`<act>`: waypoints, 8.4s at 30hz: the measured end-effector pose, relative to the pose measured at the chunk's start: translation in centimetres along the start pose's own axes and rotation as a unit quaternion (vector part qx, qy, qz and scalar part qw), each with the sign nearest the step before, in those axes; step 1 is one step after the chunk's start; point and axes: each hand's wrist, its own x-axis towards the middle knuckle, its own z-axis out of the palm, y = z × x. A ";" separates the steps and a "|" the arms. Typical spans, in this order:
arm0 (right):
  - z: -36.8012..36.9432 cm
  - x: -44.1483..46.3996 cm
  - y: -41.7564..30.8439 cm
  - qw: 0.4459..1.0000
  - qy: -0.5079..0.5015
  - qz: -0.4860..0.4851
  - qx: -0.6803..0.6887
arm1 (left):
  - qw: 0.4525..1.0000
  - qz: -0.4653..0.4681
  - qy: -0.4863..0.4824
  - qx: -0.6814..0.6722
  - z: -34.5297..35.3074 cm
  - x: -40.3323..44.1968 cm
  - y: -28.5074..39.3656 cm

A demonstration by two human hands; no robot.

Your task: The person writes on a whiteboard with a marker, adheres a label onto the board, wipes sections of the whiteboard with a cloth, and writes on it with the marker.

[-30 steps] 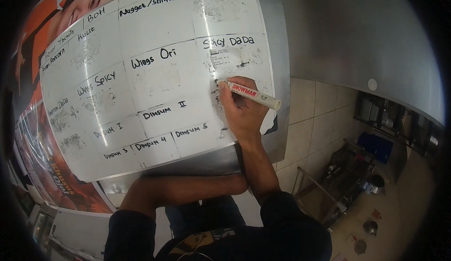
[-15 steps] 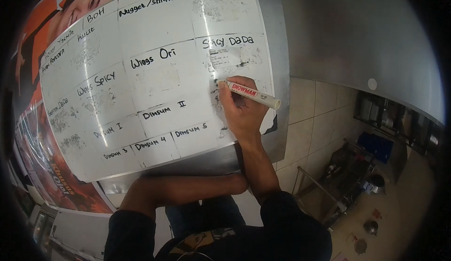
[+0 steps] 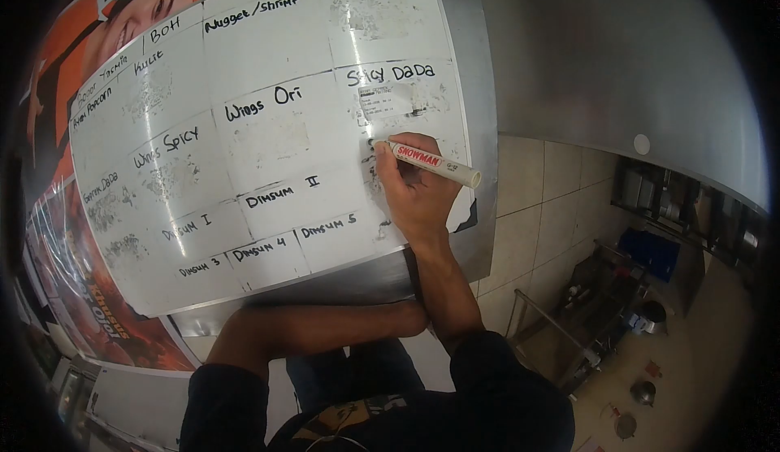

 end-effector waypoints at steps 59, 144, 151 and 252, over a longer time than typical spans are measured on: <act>-0.1 -0.1 0.2 1.000 -0.009 -0.011 0.008 | 0.996 -0.033 -0.012 -0.077 -0.9 -0.5 0.1; -0.2 -0.2 0.1 0.999 -0.022 -0.024 -0.030 | 0.998 -0.047 -0.010 -0.051 0.3 0.4 0.1; -0.2 -0.2 -0.1 0.998 -0.043 -0.031 -0.016 | 0.998 -0.017 0.025 -0.048 1.6 0.4 -0.4; -1.6 -0.2 1.1 0.999 0.027 -0.031 -0.020 | 0.995 -0.039 -0.025 -0.084 0.3 -0.1 -0.3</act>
